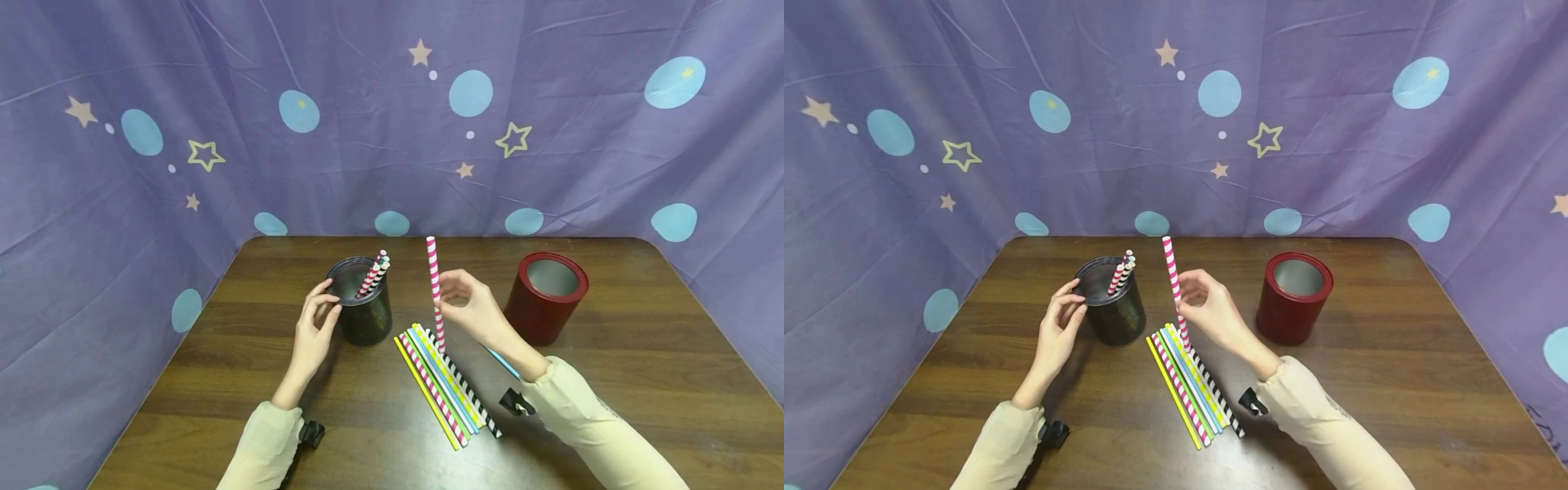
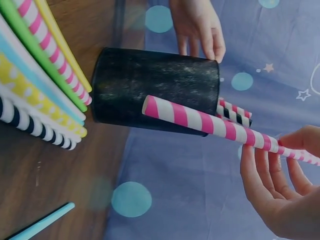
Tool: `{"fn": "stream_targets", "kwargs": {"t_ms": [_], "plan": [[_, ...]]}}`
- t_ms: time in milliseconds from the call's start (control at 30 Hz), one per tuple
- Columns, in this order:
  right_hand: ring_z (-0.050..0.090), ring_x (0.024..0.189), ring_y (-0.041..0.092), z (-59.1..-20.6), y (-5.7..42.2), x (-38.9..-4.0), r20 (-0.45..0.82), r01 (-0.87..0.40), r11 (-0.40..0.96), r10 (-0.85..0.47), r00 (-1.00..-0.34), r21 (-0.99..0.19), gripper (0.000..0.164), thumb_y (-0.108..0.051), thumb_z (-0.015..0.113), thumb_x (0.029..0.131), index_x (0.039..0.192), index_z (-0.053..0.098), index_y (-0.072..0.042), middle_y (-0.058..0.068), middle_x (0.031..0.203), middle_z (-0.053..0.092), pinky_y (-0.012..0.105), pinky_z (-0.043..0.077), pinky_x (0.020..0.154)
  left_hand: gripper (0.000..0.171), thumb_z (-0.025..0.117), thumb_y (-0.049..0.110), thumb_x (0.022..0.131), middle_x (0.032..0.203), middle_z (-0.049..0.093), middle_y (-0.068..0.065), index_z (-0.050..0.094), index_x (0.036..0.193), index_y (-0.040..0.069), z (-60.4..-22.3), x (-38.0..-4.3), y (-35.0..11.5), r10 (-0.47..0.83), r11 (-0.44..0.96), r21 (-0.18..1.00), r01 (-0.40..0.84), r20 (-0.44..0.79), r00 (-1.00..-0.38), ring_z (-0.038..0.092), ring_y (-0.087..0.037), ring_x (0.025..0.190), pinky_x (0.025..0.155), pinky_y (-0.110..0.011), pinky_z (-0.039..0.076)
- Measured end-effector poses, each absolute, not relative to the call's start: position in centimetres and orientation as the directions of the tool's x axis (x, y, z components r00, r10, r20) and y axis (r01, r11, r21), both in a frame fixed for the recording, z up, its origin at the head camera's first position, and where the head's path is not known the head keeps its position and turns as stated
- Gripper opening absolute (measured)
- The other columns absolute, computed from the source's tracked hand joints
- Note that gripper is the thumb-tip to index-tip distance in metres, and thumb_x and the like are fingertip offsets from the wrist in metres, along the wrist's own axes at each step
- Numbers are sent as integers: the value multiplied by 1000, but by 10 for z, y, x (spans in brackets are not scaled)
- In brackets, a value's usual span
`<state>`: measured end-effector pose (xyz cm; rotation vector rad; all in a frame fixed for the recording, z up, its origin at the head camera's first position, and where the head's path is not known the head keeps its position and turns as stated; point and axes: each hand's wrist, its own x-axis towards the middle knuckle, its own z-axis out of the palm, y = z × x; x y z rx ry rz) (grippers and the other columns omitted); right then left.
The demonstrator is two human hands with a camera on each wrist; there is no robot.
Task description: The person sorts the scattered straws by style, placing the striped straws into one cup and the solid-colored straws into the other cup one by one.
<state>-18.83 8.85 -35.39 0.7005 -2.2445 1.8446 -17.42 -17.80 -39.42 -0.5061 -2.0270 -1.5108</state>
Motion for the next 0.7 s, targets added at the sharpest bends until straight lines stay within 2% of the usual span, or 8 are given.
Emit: {"fn": "stream_targets", "kwargs": {"t_ms": [200, 400, 600, 700], "plan": [[59, 78, 18, -346, 85, -187, 421, -453, 104, -233, -877, -885, 29, 9, 62, 74, 100, 51, 6, 19, 87, 61, 28, 50, 75, 13, 52, -13, 82, 123, 41, -30, 50, 95, -14, -394, -174, -178, -26, 296, 743, 600, 634, -773, 38, -39, 116, 96, -22, 36], [60, 78, 16, -335, 82, -183, 390, -412, 98, -188, -901, -906, 28, 7, 63, 75, 99, 51, 3, 20, 87, 61, 25, 51, 72, 13, 52, -12, 82, 123, 42, -30, 50, 94, -14, -394, -173, -177, -27, 306, 741, 598, 634, -773, 39, -39, 116, 97, -26, 37], [61, 76, 14, -327, 79, -182, 382, -376, -66, -155, -911, -924, 27, 9, 60, 77, 101, 49, 6, 25, 92, 59, 34, 53, 69, 13, 52, -13, 81, 122, 42, -31, 50, 94, -14, -394, -174, -178, -27, 303, 739, 602, 638, -770, 39, -39, 116, 97, -24, 36], [61, 79, 14, -324, 77, -182, 407, -392, -126, -144, -902, -911, 26, 10, 59, 77, 101, 48, 8, 23, 92, 60, 36, 53, 71, 13, 52, -13, 81, 123, 41, -30, 50, 94, -14, -394, -174, -178, -26, 303, 739, 601, 637, -770, 39, -39, 116, 96, -22, 36]]}}
